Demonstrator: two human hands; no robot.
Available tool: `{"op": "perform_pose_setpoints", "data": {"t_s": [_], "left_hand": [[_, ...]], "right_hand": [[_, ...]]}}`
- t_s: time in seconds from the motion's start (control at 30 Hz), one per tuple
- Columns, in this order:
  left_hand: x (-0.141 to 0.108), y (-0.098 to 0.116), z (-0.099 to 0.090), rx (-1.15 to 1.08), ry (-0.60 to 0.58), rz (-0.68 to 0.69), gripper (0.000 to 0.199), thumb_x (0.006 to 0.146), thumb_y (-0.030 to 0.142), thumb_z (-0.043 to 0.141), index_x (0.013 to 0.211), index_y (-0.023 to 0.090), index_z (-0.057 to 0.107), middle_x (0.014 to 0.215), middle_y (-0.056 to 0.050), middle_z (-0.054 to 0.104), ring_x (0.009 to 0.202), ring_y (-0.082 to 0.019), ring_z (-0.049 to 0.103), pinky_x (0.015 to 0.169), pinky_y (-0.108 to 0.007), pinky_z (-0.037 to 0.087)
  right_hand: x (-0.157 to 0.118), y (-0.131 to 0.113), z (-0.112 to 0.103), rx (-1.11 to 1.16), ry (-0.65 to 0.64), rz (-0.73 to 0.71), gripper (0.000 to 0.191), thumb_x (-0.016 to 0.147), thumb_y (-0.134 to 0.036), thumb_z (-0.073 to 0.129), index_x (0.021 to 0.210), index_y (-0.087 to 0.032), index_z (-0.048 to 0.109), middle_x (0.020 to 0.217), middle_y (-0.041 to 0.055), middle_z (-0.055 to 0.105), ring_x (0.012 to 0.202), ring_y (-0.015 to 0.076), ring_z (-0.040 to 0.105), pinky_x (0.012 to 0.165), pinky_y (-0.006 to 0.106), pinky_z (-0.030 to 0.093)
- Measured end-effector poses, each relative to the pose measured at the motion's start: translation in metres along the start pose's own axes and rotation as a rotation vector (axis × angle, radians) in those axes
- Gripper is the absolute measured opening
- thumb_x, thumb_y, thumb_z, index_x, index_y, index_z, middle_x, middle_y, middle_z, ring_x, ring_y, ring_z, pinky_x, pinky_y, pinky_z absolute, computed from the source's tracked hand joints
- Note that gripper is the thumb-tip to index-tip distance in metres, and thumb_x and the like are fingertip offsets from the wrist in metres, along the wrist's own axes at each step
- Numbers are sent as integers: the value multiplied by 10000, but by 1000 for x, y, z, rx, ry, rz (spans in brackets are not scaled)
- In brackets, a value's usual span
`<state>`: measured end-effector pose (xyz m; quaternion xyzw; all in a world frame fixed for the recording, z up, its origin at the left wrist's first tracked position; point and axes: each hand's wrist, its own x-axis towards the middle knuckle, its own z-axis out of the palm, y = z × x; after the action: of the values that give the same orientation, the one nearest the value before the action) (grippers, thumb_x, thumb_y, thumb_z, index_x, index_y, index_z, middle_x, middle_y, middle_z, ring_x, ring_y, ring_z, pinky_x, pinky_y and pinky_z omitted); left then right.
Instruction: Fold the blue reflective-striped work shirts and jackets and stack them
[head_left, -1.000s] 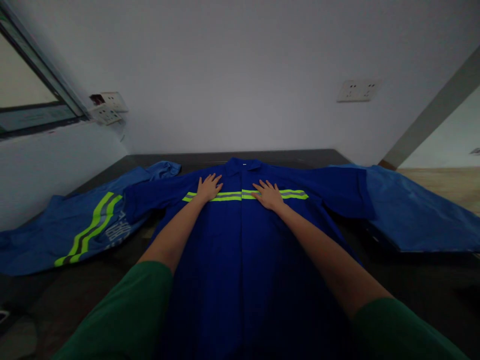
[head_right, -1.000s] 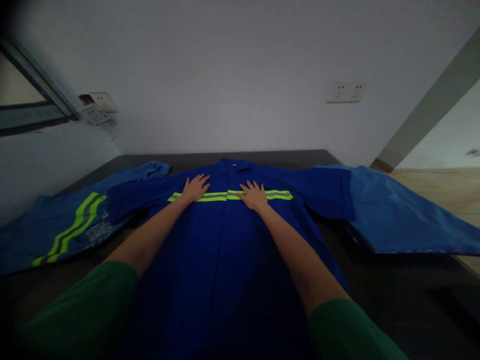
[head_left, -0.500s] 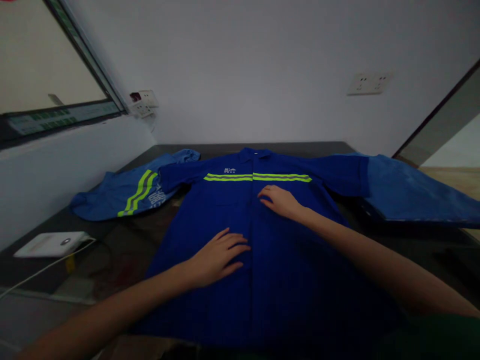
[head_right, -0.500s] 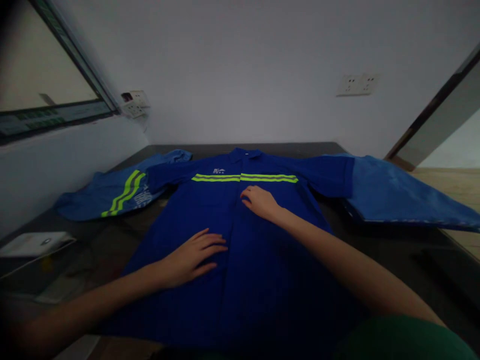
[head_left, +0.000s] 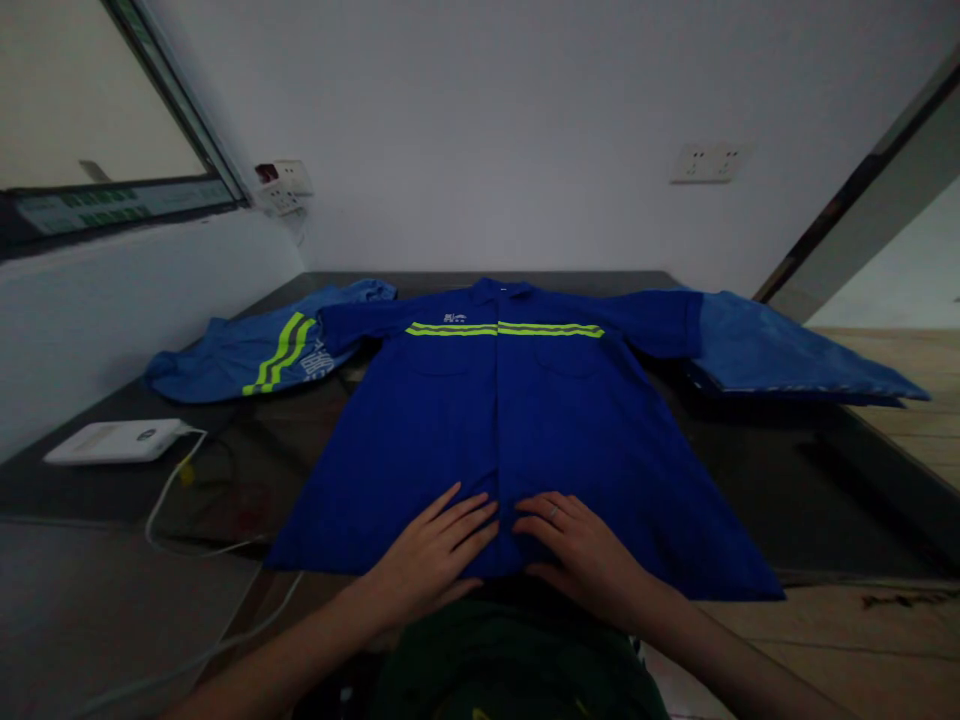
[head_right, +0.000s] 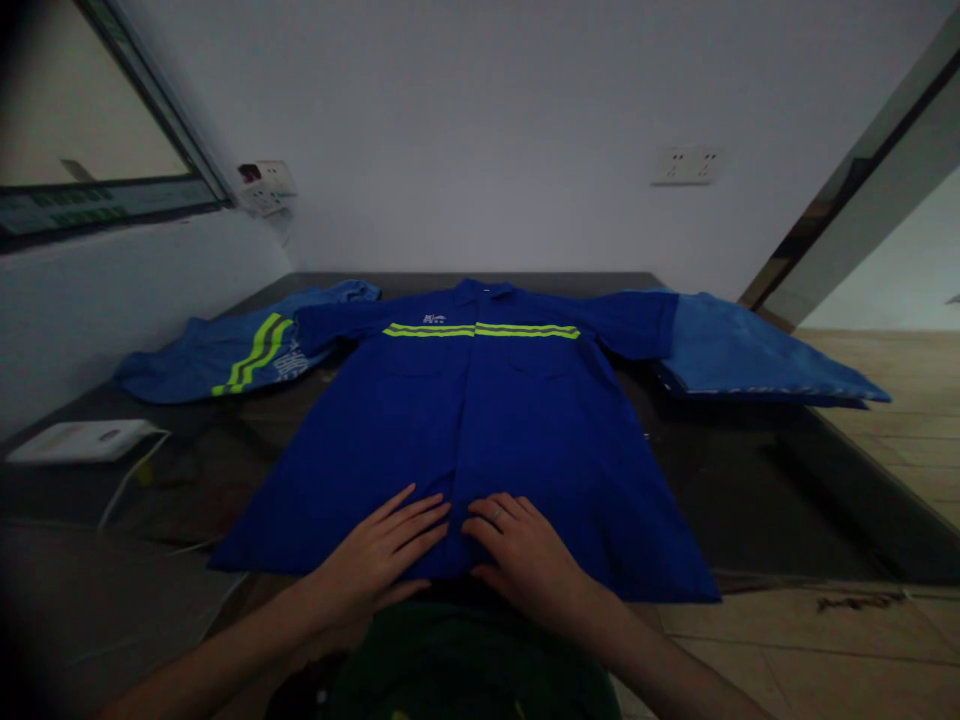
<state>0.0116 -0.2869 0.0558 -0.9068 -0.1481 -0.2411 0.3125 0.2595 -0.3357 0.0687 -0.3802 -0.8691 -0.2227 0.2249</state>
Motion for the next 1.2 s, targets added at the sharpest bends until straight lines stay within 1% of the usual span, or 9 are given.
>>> {"op": "perform_pose_setpoints", "data": {"t_s": [0.1,0.23,0.4,0.53,0.63,0.83,0.97,1.1,1.2], "left_hand": [[0,2,0,-10,30,-8,473,912,379,562,1334,175,494,1396,-100,530,1351,-246,420,1177,-502,249],[3,5,1,-24,100,-30,572,864,538,579,1289,157,535,1319,-114,594,1287,-264,493,1136,-515,325],[7,11,6,-6,243,-31,288,939,304,518,1180,165,594,1203,-84,663,1170,-207,589,1093,-482,399],[10,14,9,11,361,-23,207,941,214,486,1080,162,630,1071,-67,705,1023,-173,657,1000,-422,498],[13,15,5,30,424,4,189,935,156,479,1026,163,645,1003,-48,721,934,-150,679,944,-381,535],[14,19,-17,38,539,31,194,928,121,501,1064,147,637,993,-59,723,931,-152,676,909,-360,538],[4,42,-14,12,633,16,197,908,102,512,1053,147,637,921,-71,711,866,-163,658,788,-320,540],[4,67,8,-77,459,95,225,930,171,454,1076,144,622,945,-79,711,871,-170,663,782,-293,550],[16,66,20,-45,156,-211,321,936,284,474,1191,119,578,1134,-148,673,1004,-248,661,844,-378,556]], "right_hand": [[-1,10,-7,188,77,0,207,863,-172,615,1063,-218,643,1136,65,665,1080,207,596,940,370,486],[0,13,-8,281,182,29,156,898,-145,528,970,-204,653,1021,53,697,977,183,635,888,325,501],[5,8,-5,415,300,180,150,940,-186,454,958,-205,602,935,34,709,863,153,673,793,282,523],[4,1,-3,251,242,52,103,886,-187,575,980,-197,615,1048,58,694,982,181,646,872,329,513],[1,-4,0,57,240,-48,249,804,-200,696,1046,-205,636,1109,77,683,1006,220,640,854,372,527],[-1,-11,-5,-63,540,-187,164,905,-139,534,997,-174,665,1018,74,719,911,175,673,805,312,535],[-2,-18,-4,-103,600,-228,180,918,-146,500,976,-161,669,991,82,727,881,172,683,774,302,540],[1,-20,3,-93,603,-211,197,909,-125,476,931,-166,668,963,72,736,861,172,694,750,305,555],[3,-20,1,-94,638,-201,200,905,-126,473,952,-160,664,988,84,735,880,172,696,768,307,562]]}}
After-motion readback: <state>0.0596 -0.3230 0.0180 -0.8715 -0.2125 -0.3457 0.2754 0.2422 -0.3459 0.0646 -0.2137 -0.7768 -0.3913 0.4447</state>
